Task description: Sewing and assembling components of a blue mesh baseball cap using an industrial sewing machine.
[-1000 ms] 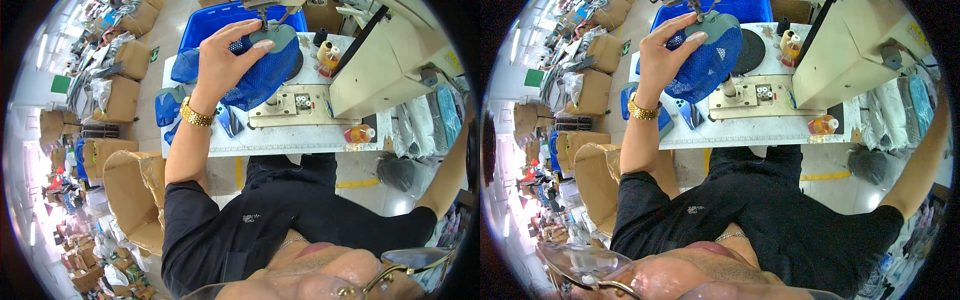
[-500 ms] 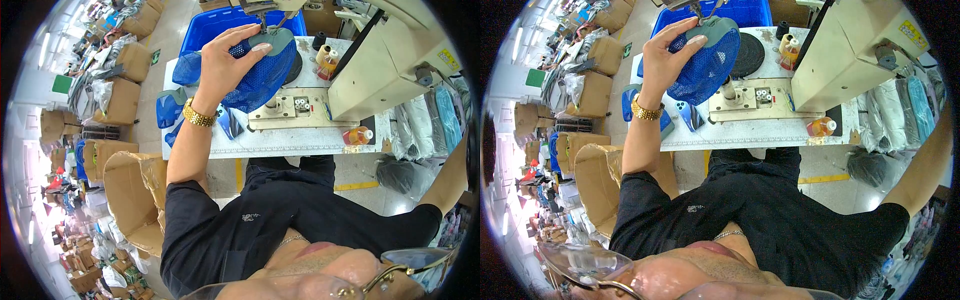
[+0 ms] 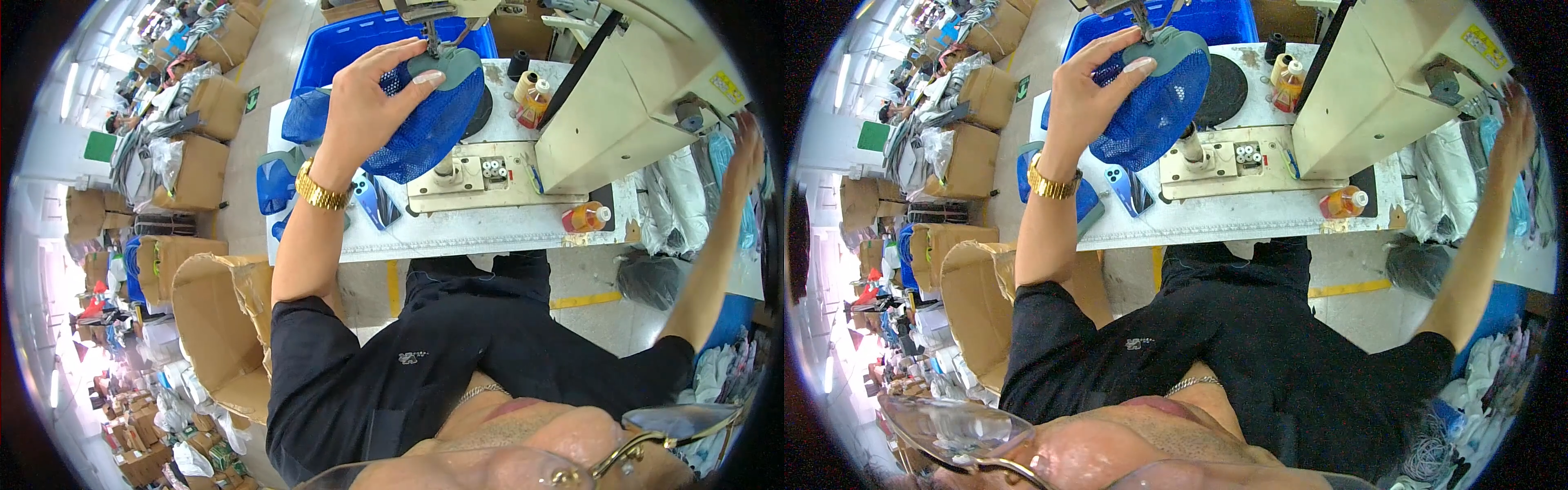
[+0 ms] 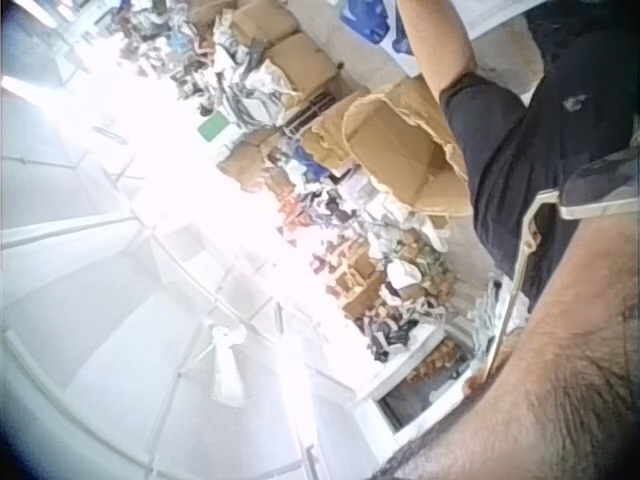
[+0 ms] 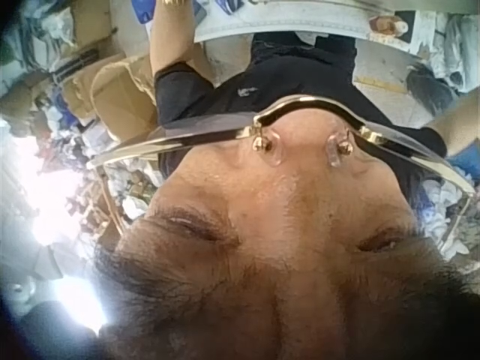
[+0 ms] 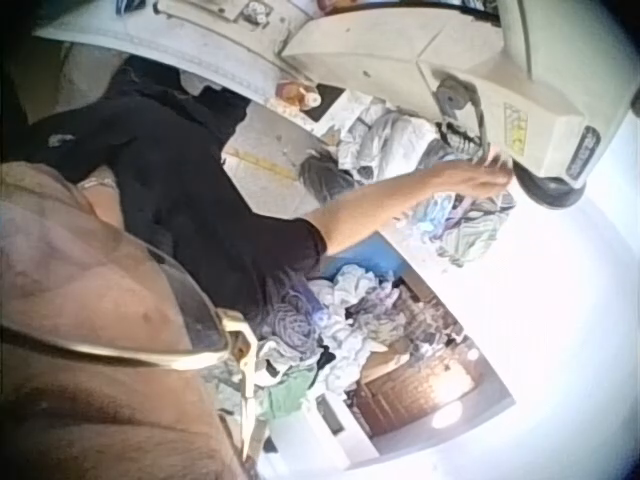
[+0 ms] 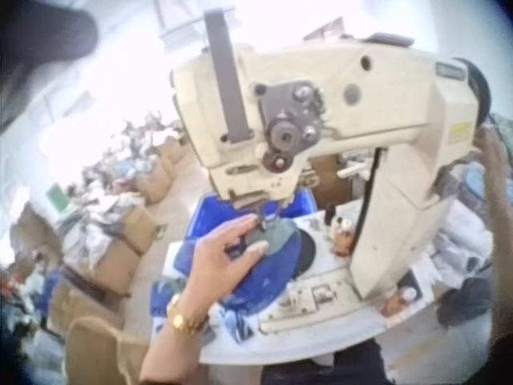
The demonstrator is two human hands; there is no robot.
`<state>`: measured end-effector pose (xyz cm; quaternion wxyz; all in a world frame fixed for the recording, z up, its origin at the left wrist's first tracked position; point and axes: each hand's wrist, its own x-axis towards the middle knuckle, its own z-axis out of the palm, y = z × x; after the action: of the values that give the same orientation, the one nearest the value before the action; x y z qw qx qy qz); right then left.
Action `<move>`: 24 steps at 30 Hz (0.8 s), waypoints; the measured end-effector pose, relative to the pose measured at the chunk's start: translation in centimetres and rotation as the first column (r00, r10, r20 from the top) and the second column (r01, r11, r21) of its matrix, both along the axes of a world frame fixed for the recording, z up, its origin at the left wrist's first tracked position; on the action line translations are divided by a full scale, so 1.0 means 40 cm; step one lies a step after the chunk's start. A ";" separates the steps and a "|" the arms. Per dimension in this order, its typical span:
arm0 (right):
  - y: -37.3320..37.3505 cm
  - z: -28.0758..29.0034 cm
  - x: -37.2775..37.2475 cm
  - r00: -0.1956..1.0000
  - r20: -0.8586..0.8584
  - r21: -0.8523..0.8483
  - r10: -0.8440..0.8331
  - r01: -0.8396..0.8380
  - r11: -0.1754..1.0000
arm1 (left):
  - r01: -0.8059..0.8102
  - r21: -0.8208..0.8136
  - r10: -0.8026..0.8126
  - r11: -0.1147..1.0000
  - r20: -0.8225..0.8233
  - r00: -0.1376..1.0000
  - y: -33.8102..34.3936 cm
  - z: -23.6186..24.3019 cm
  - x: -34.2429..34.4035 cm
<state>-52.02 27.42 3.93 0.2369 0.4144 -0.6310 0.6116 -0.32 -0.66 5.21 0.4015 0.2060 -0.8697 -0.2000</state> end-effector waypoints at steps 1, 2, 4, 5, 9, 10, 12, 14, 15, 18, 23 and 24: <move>0.013 0.018 0.120 1.000 0.010 -0.144 -0.012 0.013 0.989 | -0.052 -0.157 0.049 0.986 -0.023 0.999 0.010 0.000 0.007; 0.002 0.012 0.227 0.999 0.032 -0.291 0.003 0.006 0.957 | -0.127 -0.316 0.119 0.940 -0.043 0.992 0.027 0.004 0.026; -0.031 -0.056 0.431 0.897 0.261 -0.441 0.357 -0.218 0.871 | -0.108 -0.455 0.105 0.884 -0.032 0.994 0.079 0.021 0.051; -0.082 -0.113 0.548 0.903 0.259 -0.222 0.344 -0.291 0.931 | -0.066 -0.475 0.073 0.878 -0.004 0.997 0.108 0.025 0.040; -0.381 -0.170 0.863 0.683 0.390 -0.004 0.618 -0.670 0.742 | -0.113 -0.519 0.136 0.847 0.007 0.991 0.075 -0.017 0.039; -0.433 -0.179 0.862 0.641 0.443 0.010 0.627 -0.703 0.711 | -0.111 -0.524 0.142 0.845 0.019 0.990 0.073 -0.011 0.042; -0.496 -0.164 0.845 0.194 0.642 -0.196 0.742 -0.894 0.404 | -0.059 -0.552 0.099 0.832 0.042 0.994 0.068 -0.003 0.043; -0.512 -0.153 0.844 -0.235 0.608 -0.464 0.759 -0.881 0.099 | -0.048 -0.540 0.096 0.840 0.060 0.994 0.076 0.017 0.047; -0.524 -0.147 0.848 -0.391 0.581 -0.553 0.713 -0.833 -0.007 | -0.048 -0.465 0.090 0.884 0.070 0.993 0.080 0.029 0.050; -0.523 -0.121 0.870 -0.545 0.563 -0.665 0.622 -0.745 -0.051 | -0.066 -0.366 0.095 0.928 0.062 0.994 0.076 0.038 0.046; -0.515 -0.108 0.896 -0.505 0.559 -0.709 0.657 -0.703 0.063 | -0.067 -0.358 0.090 0.931 0.048 0.995 0.069 0.044 0.042; -0.517 -0.102 0.891 -0.470 0.553 -0.680 0.688 -0.732 0.046 | -0.065 -0.357 0.089 0.932 0.051 0.995 0.066 0.040 0.041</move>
<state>-16.37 6.73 -0.17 -0.6303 0.3429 -0.1719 0.6750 1.33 1.99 6.80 0.4107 0.1704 -0.8956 -0.0170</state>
